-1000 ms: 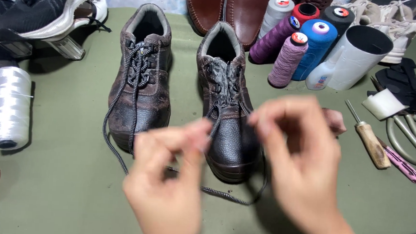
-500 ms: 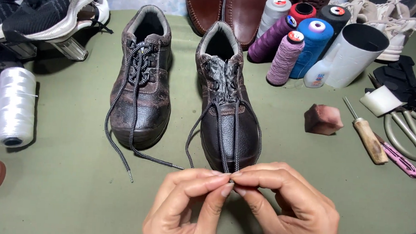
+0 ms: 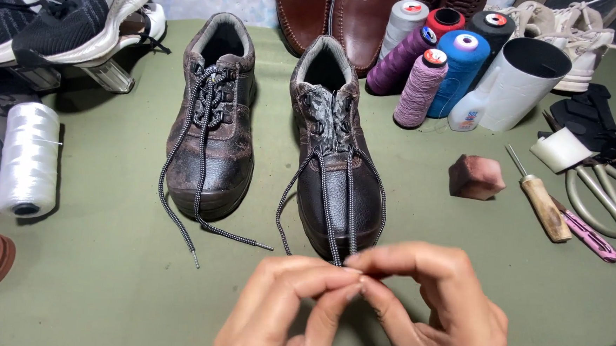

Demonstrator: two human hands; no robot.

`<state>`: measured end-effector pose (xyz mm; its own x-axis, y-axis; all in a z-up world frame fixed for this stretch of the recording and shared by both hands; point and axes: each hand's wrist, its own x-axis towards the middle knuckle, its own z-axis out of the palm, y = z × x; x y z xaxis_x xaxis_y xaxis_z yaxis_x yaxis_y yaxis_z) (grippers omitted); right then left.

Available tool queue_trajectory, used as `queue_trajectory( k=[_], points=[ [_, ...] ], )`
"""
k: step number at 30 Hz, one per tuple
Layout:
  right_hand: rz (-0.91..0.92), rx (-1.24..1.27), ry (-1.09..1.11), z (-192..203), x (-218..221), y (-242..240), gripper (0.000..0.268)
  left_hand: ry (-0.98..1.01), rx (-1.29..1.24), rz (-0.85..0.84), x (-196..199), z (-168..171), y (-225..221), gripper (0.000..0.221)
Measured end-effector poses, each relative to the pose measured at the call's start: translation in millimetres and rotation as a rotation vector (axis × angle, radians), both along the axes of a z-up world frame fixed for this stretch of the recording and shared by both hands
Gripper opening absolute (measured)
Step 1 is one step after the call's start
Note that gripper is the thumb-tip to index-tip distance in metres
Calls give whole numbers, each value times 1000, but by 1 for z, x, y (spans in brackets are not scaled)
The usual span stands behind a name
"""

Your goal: Threading and adjusting shoelaces on a leather boot at a repair workbench.

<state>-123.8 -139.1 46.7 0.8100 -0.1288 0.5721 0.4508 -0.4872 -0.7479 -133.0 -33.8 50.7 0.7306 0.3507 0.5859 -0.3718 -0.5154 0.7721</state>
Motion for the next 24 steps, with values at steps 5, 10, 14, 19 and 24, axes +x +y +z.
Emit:
queue_trajectory(
  k=[5, 10, 14, 19, 24],
  points=[
    [264, -230, -1, 6, 4, -27, 27, -34, 134, -59, -10, -1, -9, 24],
    [261, -155, -10, 16, 3, -31, 43, -1, 47, -91, -1, -12, 3, 9],
    [70, -95, -13, 20, 5, -34, 28, 221, -346, -18, 34, -37, 14, 31],
    [118, -10, -21, 13, 4, -30, 26, 794, -994, -49, 76, -49, 31, 67],
    [309, -34, 79, -4, 4, -27, 26, 996, -417, -44, 90, -63, 41, 33]
  ],
)
